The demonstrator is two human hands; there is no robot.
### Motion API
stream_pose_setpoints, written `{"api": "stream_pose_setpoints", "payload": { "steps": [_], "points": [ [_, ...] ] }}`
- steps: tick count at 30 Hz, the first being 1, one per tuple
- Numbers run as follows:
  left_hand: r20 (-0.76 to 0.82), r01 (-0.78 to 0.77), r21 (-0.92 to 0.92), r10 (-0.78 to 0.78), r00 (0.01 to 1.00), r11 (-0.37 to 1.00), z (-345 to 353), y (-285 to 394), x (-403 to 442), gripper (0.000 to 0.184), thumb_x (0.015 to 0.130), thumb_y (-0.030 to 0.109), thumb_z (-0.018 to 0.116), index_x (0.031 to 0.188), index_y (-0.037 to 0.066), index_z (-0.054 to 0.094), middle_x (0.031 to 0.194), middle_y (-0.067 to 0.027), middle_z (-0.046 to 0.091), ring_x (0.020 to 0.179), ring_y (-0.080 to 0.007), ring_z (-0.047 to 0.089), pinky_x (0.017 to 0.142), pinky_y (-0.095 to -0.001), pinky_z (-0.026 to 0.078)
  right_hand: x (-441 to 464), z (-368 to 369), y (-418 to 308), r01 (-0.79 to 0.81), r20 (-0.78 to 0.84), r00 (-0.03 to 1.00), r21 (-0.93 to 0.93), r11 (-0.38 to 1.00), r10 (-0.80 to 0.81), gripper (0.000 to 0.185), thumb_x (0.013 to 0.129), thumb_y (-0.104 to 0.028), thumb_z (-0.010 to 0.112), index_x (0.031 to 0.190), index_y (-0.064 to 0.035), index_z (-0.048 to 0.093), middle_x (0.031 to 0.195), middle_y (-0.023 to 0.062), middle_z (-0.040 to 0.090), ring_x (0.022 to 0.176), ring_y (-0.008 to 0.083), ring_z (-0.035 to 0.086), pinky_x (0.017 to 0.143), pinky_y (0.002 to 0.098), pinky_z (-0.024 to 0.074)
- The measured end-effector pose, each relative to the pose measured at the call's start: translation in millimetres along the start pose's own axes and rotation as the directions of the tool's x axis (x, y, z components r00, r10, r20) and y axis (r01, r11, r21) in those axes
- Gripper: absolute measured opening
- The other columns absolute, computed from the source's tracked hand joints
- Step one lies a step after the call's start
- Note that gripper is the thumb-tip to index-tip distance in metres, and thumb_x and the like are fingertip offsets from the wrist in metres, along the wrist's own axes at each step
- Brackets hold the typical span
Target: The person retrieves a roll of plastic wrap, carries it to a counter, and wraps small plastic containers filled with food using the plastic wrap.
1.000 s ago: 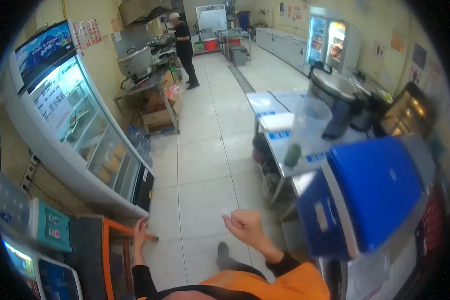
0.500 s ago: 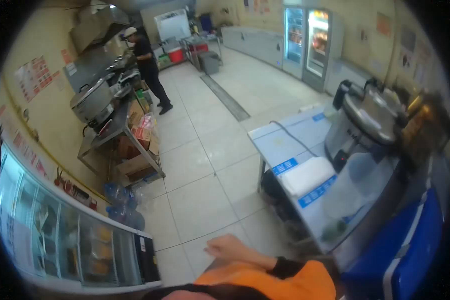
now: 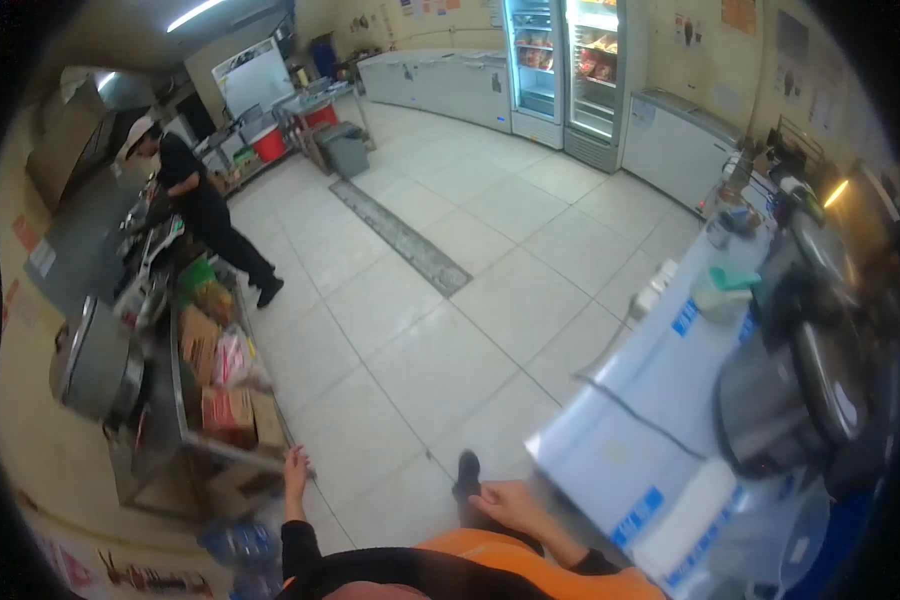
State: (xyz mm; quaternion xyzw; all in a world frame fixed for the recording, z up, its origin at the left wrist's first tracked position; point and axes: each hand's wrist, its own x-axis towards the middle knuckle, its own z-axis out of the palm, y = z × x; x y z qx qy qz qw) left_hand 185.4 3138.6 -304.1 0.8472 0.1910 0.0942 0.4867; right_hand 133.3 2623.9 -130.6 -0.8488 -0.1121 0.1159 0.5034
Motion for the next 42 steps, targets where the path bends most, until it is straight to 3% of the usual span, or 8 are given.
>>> {"api": "stream_pose_setpoints", "payload": {
  "steps": [12,18,27,33,35,38,40,42],
  "points": [
    [0.489,0.344,0.579,-0.652,0.579,0.739,252,49,302,0.036,0.094,0.031,0.044,0.116,0.004,0.054,0.104,-0.0142,0.061,0.095,-0.0273,0.057,0.081,-0.0375,0.045,650,-150,59,0.131,-0.278,0.955,0.073,0.989,-0.106,0.040,0.082,-0.026,0.065,0.061,-0.0021,0.041,0.052,0.0102,0.037,0.049,0.0221,0.031,0.047,0.0324,0.0330],
    [0.468,0.327,0.627,-0.677,0.568,0.707,354,110,575,0.041,0.094,0.035,0.042,0.115,0.003,0.055,0.111,-0.0167,0.059,0.105,-0.0309,0.053,0.089,-0.0394,0.042,871,-156,305,-0.402,-0.292,0.880,-0.033,0.915,0.376,0.034,0.082,-0.032,0.058,0.077,0.0012,0.061,0.075,0.0228,0.061,0.074,0.0395,0.059,0.066,0.0461,0.0451],
    [0.474,-0.181,0.339,-0.002,0.880,0.923,615,338,1143,0.030,0.092,0.030,0.049,0.104,0.005,0.060,0.100,-0.0159,0.065,0.094,-0.0320,0.061,0.081,-0.0397,0.048,1079,-350,446,-0.880,-0.105,0.465,-0.162,0.446,0.879,0.026,0.077,-0.026,0.060,0.090,-0.0033,0.060,0.082,0.0184,0.062,0.076,0.0332,0.058,0.069,0.0447,0.0457],
    [0.233,0.233,-0.601,-0.111,0.966,0.764,764,441,1408,0.028,0.096,0.028,0.045,0.096,0.003,0.057,0.085,-0.0078,0.060,0.079,-0.0137,0.058,0.071,-0.0260,0.047,1436,-482,518,-0.744,-0.061,0.632,-0.328,0.582,0.773,0.029,0.076,-0.021,0.060,0.100,-0.0047,0.060,0.091,0.0179,0.063,0.083,0.0335,0.059,0.074,0.0459,0.0468],
    [0.217,0.282,0.223,-0.329,0.919,0.933,793,387,1427,0.027,0.096,0.026,0.044,0.105,0.004,0.058,0.104,-0.0097,0.060,0.098,-0.0228,0.058,0.086,-0.0370,0.047,1586,-530,556,-0.551,-0.081,0.802,-0.483,0.680,0.592,0.032,0.076,-0.019,0.060,0.104,-0.0051,0.059,0.094,0.0178,0.063,0.085,0.0336,0.059,0.076,0.0463,0.0471],
    [0.409,0.282,0.525,-0.528,0.744,0.803,784,378,1463,0.027,0.095,0.025,0.045,0.106,0.005,0.059,0.104,-0.0107,0.061,0.098,-0.0244,0.058,0.087,-0.0376,0.047,1909,-590,631,0.156,0.097,0.985,-0.858,0.489,-0.144,0.027,0.080,-0.014,0.057,0.106,-0.0037,0.057,0.091,0.0133,0.064,0.080,0.0276,0.061,0.071,0.0421,0.0501],
    [0.387,0.358,0.579,-0.633,0.670,0.732,776,378,1511,0.027,0.094,0.025,0.046,0.106,0.006,0.059,0.104,-0.0114,0.061,0.098,-0.0254,0.058,0.087,-0.0380,0.047,2118,-621,502,-0.003,-0.288,0.958,0.051,0.999,0.017,0.014,0.092,-0.016,0.046,0.098,-0.0065,0.055,0.080,0.0049,0.059,0.068,0.0130,0.059,0.058,0.0257,0.0476],
    [0.348,0.422,0.607,-0.703,0.621,0.673,775,378,1577,0.026,0.093,0.025,0.046,0.107,0.007,0.059,0.105,-0.0121,0.061,0.098,-0.0265,0.058,0.087,-0.0384,0.046,2238,-663,336,0.118,-0.228,0.970,0.166,0.979,-0.078,0.014,0.092,-0.016,0.045,0.098,-0.0058,0.054,0.080,0.0041,0.060,0.070,0.0128,0.058,0.059,0.0251,0.0458]
  ]
}}
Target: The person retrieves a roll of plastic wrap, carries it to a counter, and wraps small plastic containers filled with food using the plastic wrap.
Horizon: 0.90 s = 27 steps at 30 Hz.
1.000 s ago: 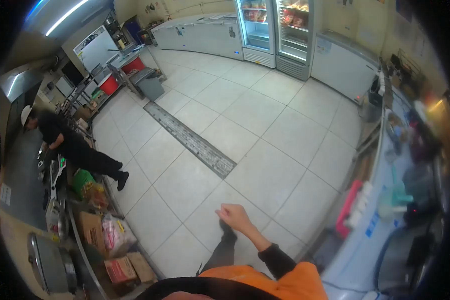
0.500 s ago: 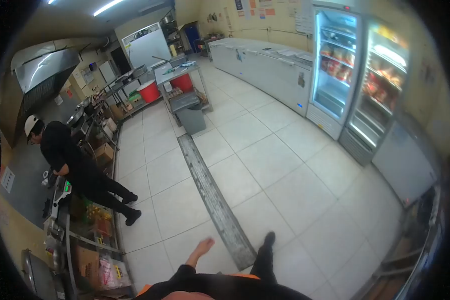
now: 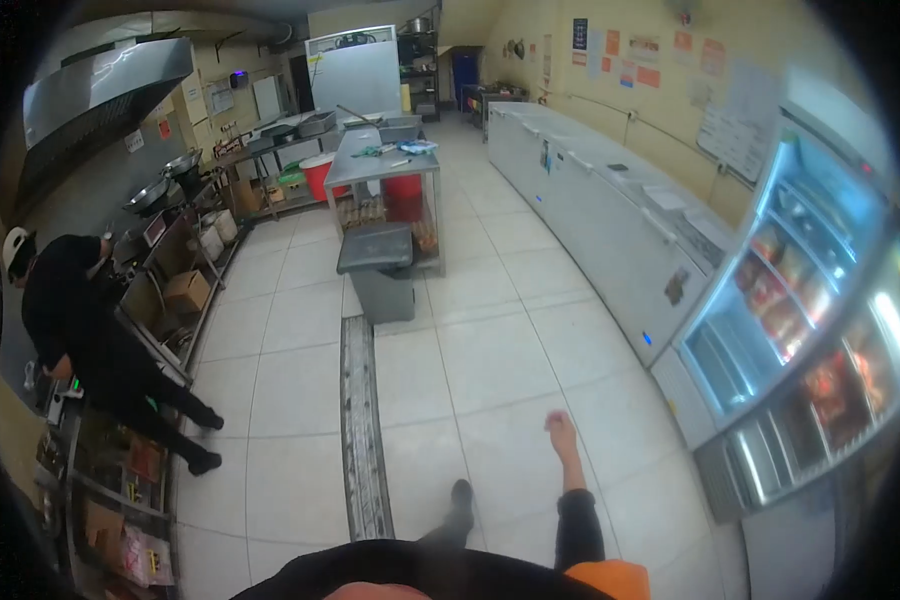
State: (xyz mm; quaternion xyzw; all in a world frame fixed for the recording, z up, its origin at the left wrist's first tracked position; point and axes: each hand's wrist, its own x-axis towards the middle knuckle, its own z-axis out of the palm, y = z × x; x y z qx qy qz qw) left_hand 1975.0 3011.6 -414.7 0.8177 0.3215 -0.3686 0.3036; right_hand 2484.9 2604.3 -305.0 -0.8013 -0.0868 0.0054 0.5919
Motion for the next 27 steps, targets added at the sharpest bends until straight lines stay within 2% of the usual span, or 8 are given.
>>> {"api": "stream_pose_setpoints", "payload": {
  "steps": [4,7,11,12,16,21,24,27],
  "points": [
    [-0.015,0.068,-0.035,-0.068,0.998,0.997,-109,94,112,0.027,0.091,0.025,0.047,0.108,0.008,0.060,0.106,-0.0135,0.061,0.099,-0.0285,0.058,0.088,-0.0391,0.046,159,25,-50,0.136,0.016,0.990,0.097,0.986,-0.138,0.016,0.094,-0.018,0.044,0.096,-0.0052,0.054,0.079,0.0032,0.061,0.072,0.0114,0.058,0.062,0.0250,0.0454],
    [-0.132,-0.085,-0.004,0.084,0.988,0.996,-189,203,217,0.027,0.090,0.025,0.048,0.109,0.009,0.060,0.106,-0.0145,0.061,0.099,-0.0301,0.058,0.088,-0.0397,0.046,199,30,127,-0.148,0.079,0.981,-0.274,0.950,0.175,0.024,0.096,-0.025,0.042,0.092,-0.0057,0.055,0.078,0.0047,0.061,0.071,0.0124,0.057,0.064,0.0265,0.0461],
    [-0.531,-0.720,0.088,0.643,0.551,0.689,-335,434,399,0.028,0.089,0.022,0.052,0.115,0.013,0.057,0.106,-0.0130,0.061,0.099,-0.0294,0.058,0.087,-0.0383,0.046,240,9,168,-0.400,0.239,0.646,-0.702,0.589,0.725,0.024,0.095,-0.025,0.042,0.098,-0.0049,0.055,0.088,0.0084,0.060,0.080,0.0173,0.057,0.070,0.0307,0.0461],
    [-0.376,-0.586,-0.434,0.454,0.808,0.684,-392,513,407,0.030,0.089,0.024,0.053,0.116,0.013,0.056,0.102,-0.0108,0.061,0.097,-0.0263,0.058,0.085,-0.0358,0.046,271,8,172,-0.426,0.231,0.594,-0.723,0.544,0.771,0.025,0.095,-0.025,0.042,0.100,-0.0047,0.055,0.091,0.0093,0.059,0.082,0.0185,0.057,0.071,0.0318,0.0461],
    [-0.475,-0.730,-0.243,0.578,0.664,0.639,-555,713,421,0.033,0.088,0.027,0.055,0.117,0.011,0.054,0.100,-0.0113,0.061,0.093,-0.0272,0.059,0.082,-0.0352,0.047,432,8,190,-0.440,0.211,0.487,-0.779,0.447,0.848,0.028,0.094,-0.026,0.042,0.106,-0.0040,0.054,0.100,0.0129,0.058,0.090,0.0234,0.056,0.077,0.0360,0.0462],
    [-0.361,-0.544,-0.047,0.494,0.791,0.838,-642,802,540,0.038,0.086,0.033,0.055,0.118,0.011,0.053,0.107,-0.0149,0.061,0.100,-0.0316,0.058,0.086,-0.0404,0.046,755,34,199,-0.016,0.382,0.624,-0.865,0.501,0.681,0.035,0.093,-0.027,0.042,0.115,-0.0030,0.054,0.113,0.0174,0.057,0.101,0.0295,0.056,0.084,0.0413,0.0462],
    [-0.240,-0.374,0.017,0.367,0.899,0.927,-672,799,612,0.044,0.085,0.039,0.054,0.118,0.011,0.055,0.113,-0.0168,0.060,0.107,-0.0324,0.056,0.089,-0.0420,0.045,1013,97,150,0.042,0.302,0.930,-0.652,0.757,0.209,0.047,0.089,-0.043,0.043,0.108,-0.0037,0.059,0.104,0.0234,0.060,0.100,0.0406,0.056,0.088,0.0462,0.0438],
    [-0.210,-0.211,-0.033,0.199,0.957,0.977,-728,813,654,0.047,0.084,0.041,0.054,0.118,0.007,0.055,0.111,-0.0168,0.061,0.106,-0.0330,0.057,0.090,-0.0410,0.045,1231,181,37,0.199,0.256,0.959,-0.314,0.928,-0.119,0.026,0.091,-0.027,0.048,0.103,-0.0048,0.057,0.088,0.0130,0.064,0.084,0.0220,0.062,0.073,0.0328,0.0485]
  ]
}}
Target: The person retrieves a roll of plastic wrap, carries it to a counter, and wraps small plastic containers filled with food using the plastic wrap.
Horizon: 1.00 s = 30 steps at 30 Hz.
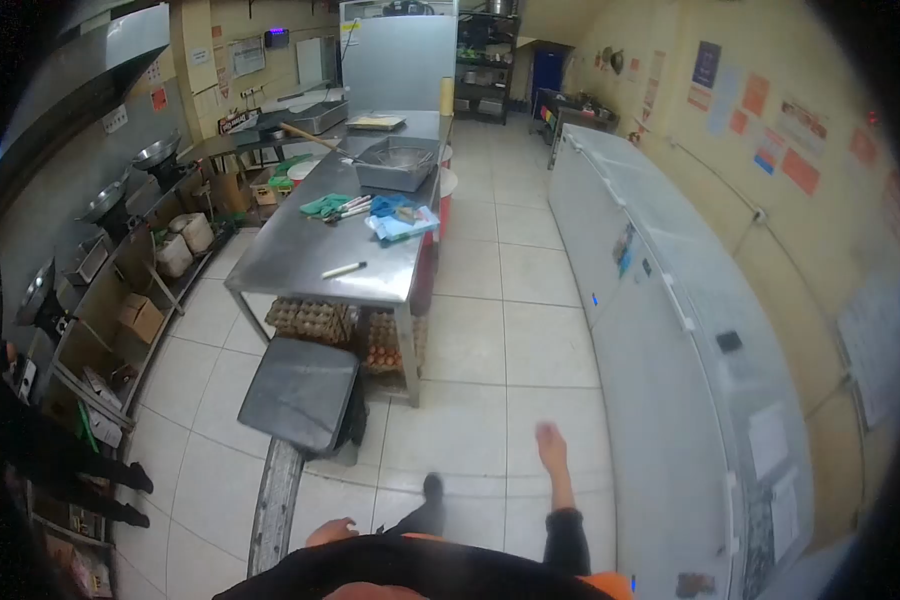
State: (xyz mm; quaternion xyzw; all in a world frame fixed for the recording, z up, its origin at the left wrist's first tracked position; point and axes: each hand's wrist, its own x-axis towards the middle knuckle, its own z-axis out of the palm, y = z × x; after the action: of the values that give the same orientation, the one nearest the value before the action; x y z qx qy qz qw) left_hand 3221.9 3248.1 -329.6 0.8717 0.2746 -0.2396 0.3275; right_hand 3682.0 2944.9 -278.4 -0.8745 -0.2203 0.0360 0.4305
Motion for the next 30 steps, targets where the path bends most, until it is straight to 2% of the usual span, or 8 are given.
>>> {"api": "stream_pose_setpoints", "payload": {
  "steps": [2,5,9,18,23,26,28,30],
  "points": [
    [0.049,-0.374,-0.137,0.383,0.922,0.917,0,-32,87,0.049,0.086,0.042,0.052,0.117,0.004,0.053,0.104,-0.0158,0.063,0.097,-0.0305,0.060,0.087,-0.0412,0.046,113,12,-50,-0.129,0.030,0.991,0.443,0.887,0.130,0.022,0.094,-0.022,0.044,0.106,-0.0070,0.056,0.092,0.0081,0.064,0.083,0.0185,0.062,0.072,0.0322,0.0489],
    [-0.256,-0.180,-0.637,0.013,0.966,0.749,-89,43,210,0.036,0.091,0.032,0.050,0.111,0.002,0.056,0.097,-0.0121,0.064,0.089,-0.0200,0.061,0.079,-0.0348,0.048,221,73,5,-0.218,0.111,0.976,0.591,0.776,0.190,0.022,0.094,-0.020,0.043,0.111,-0.0083,0.052,0.093,0.0049,0.063,0.083,0.0172,0.061,0.072,0.0311,0.0487],
    [-0.359,-0.321,-0.927,-0.220,0.907,0.191,-276,229,318,0.016,0.092,0.012,0.052,0.093,0.001,0.064,0.074,-0.0027,0.059,0.069,-0.0058,0.055,0.063,-0.0202,0.044,236,112,140,-0.442,0.415,0.812,-0.020,0.897,0.410,0.024,0.092,-0.018,0.047,0.113,-0.0072,0.051,0.097,0.0050,0.061,0.086,0.0168,0.060,0.073,0.0304,0.0480],
    [-0.334,-0.224,-0.499,0.053,0.941,0.837,-465,361,591,0.029,0.075,0.031,0.074,0.073,0.003,0.067,0.054,-0.0032,0.054,0.051,-0.0140,0.051,0.049,-0.0308,0.038,499,86,223,-0.575,0.485,0.452,-0.483,0.660,0.749,0.027,0.089,-0.019,0.051,0.113,-0.0068,0.055,0.107,0.0071,0.059,0.095,0.0181,0.057,0.080,0.0336,0.0459],
    [-0.126,0.158,-0.302,-0.204,0.971,0.940,-395,298,750,0.040,0.081,0.044,0.061,0.085,0.004,0.065,0.071,-0.0122,0.061,0.069,-0.0263,0.061,0.062,-0.0363,0.047,817,112,275,-0.337,0.523,0.676,-0.407,0.849,0.519,0.030,0.088,-0.020,0.053,0.113,-0.0066,0.057,0.112,0.0082,0.057,0.099,0.0189,0.055,0.084,0.0354,0.0447],
    [0.102,0.337,-0.439,-0.326,0.940,0.833,-381,310,789,0.039,0.082,0.043,0.059,0.089,0.005,0.064,0.075,-0.0123,0.060,0.072,-0.0261,0.061,0.065,-0.0370,0.047,1136,163,328,0.239,0.379,0.883,0.149,0.960,-0.279,0.031,0.087,-0.021,0.054,0.114,-0.0065,0.058,0.115,0.0088,0.056,0.102,0.0193,0.054,0.086,0.0365,0.0440],
    [0.165,0.413,-0.509,-0.386,0.908,0.755,-395,322,824,0.037,0.083,0.042,0.058,0.091,0.006,0.062,0.077,-0.0124,0.060,0.073,-0.0261,0.061,0.067,-0.0374,0.047,1383,223,154,0.061,0.291,0.957,-0.198,0.978,-0.001,0.037,0.092,-0.032,0.047,0.113,-0.0039,0.058,0.107,0.0098,0.063,0.097,0.0221,0.060,0.080,0.0364,0.0478],
    [0.177,0.452,-0.572,-0.435,0.883,0.685,-425,328,872,0.036,0.084,0.041,0.056,0.093,0.006,0.061,0.080,-0.0125,0.060,0.075,-0.0260,0.061,0.068,-0.0378,0.047,1477,213,-79,0.285,0.132,0.949,0.029,0.958,-0.287,0.037,0.093,-0.034,0.046,0.109,-0.0028,0.059,0.084,0.0058,0.066,0.079,0.0161,0.061,0.070,0.0301,0.0483]
  ]
}}
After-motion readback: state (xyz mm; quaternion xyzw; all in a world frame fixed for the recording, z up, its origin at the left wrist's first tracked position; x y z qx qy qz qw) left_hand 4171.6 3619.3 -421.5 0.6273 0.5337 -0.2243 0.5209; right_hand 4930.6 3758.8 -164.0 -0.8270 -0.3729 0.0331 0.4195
